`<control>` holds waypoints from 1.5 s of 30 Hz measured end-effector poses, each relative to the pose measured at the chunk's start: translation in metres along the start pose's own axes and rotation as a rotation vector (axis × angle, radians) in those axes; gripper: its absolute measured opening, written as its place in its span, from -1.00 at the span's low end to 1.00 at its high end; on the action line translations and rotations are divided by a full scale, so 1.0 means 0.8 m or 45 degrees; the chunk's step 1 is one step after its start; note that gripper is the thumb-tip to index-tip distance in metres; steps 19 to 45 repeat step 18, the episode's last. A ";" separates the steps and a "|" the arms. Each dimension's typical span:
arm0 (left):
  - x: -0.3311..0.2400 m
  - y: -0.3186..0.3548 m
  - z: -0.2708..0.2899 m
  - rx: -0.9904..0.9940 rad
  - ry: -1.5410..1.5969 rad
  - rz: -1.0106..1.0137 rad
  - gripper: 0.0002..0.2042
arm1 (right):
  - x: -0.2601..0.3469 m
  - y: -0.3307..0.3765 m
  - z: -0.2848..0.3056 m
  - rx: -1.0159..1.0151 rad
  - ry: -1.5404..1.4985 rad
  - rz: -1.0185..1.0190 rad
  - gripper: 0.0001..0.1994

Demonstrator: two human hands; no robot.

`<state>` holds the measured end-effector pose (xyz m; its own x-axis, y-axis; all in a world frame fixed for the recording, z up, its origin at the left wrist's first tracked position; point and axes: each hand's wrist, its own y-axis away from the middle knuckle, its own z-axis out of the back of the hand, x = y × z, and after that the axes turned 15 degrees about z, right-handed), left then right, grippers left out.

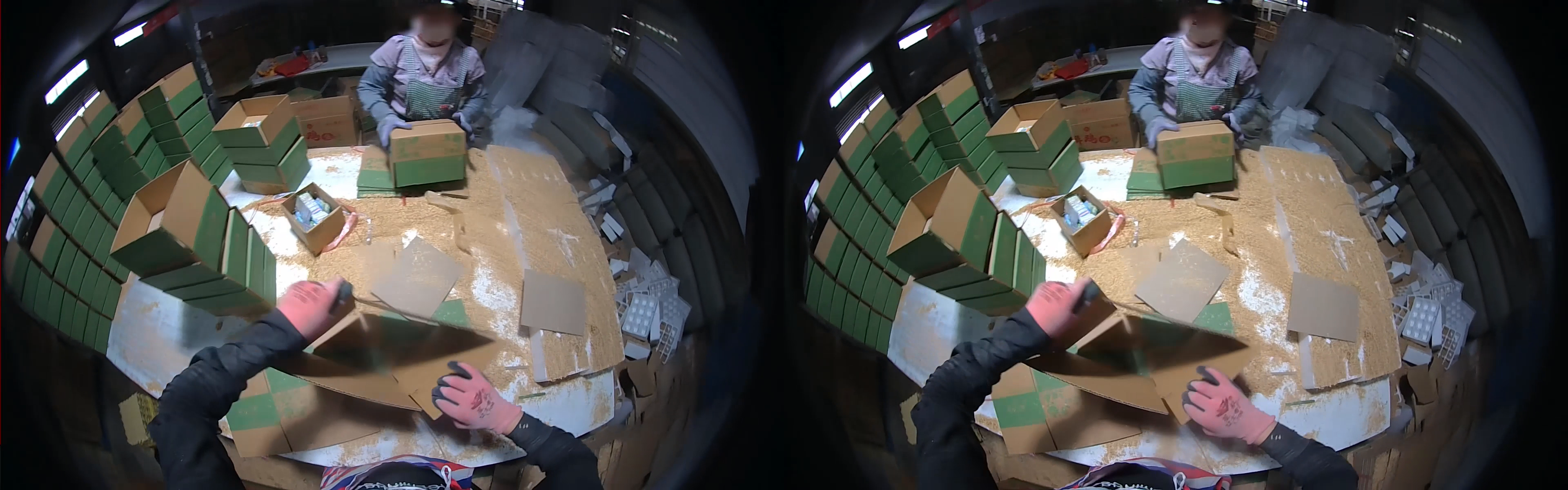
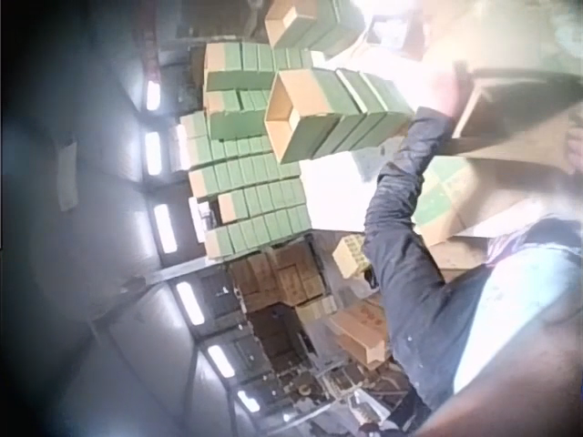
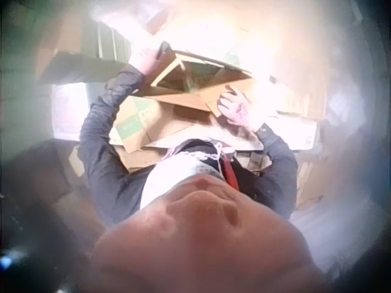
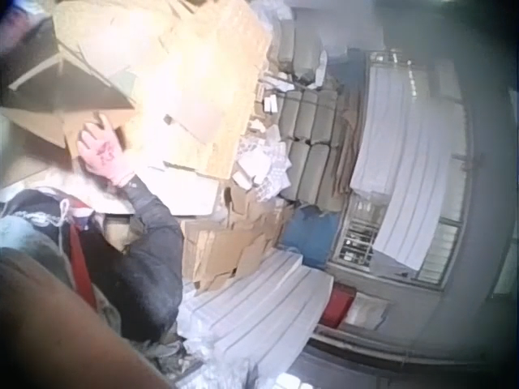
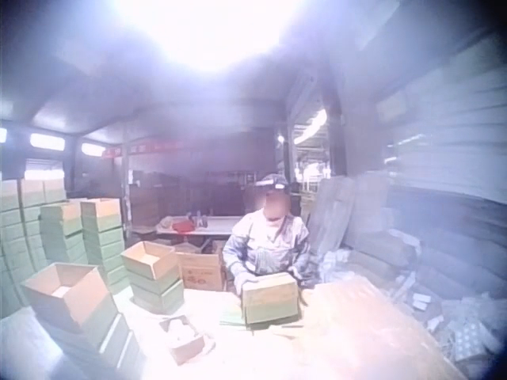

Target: The person folds cardboard boxes, inserts styrofoam trays filled with husks, adds small packets, places cardboard dividers over them, and closes and stacks the packed boxes by hand.

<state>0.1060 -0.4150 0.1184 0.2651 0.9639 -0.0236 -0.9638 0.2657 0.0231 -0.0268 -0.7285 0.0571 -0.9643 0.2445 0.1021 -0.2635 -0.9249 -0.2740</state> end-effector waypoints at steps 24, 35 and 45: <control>-0.144 -0.161 -0.158 1.536 0.407 -0.771 -0.33 | -0.036 0.035 -0.084 -0.772 -0.434 -1.338 0.09; -0.144 -0.161 -0.158 1.536 0.407 -0.771 -0.33 | -0.036 0.035 -0.084 -0.772 -0.434 -1.338 0.09; -0.144 -0.161 -0.158 1.536 0.407 -0.771 -0.33 | -0.036 0.035 -0.084 -0.772 -0.434 -1.338 0.09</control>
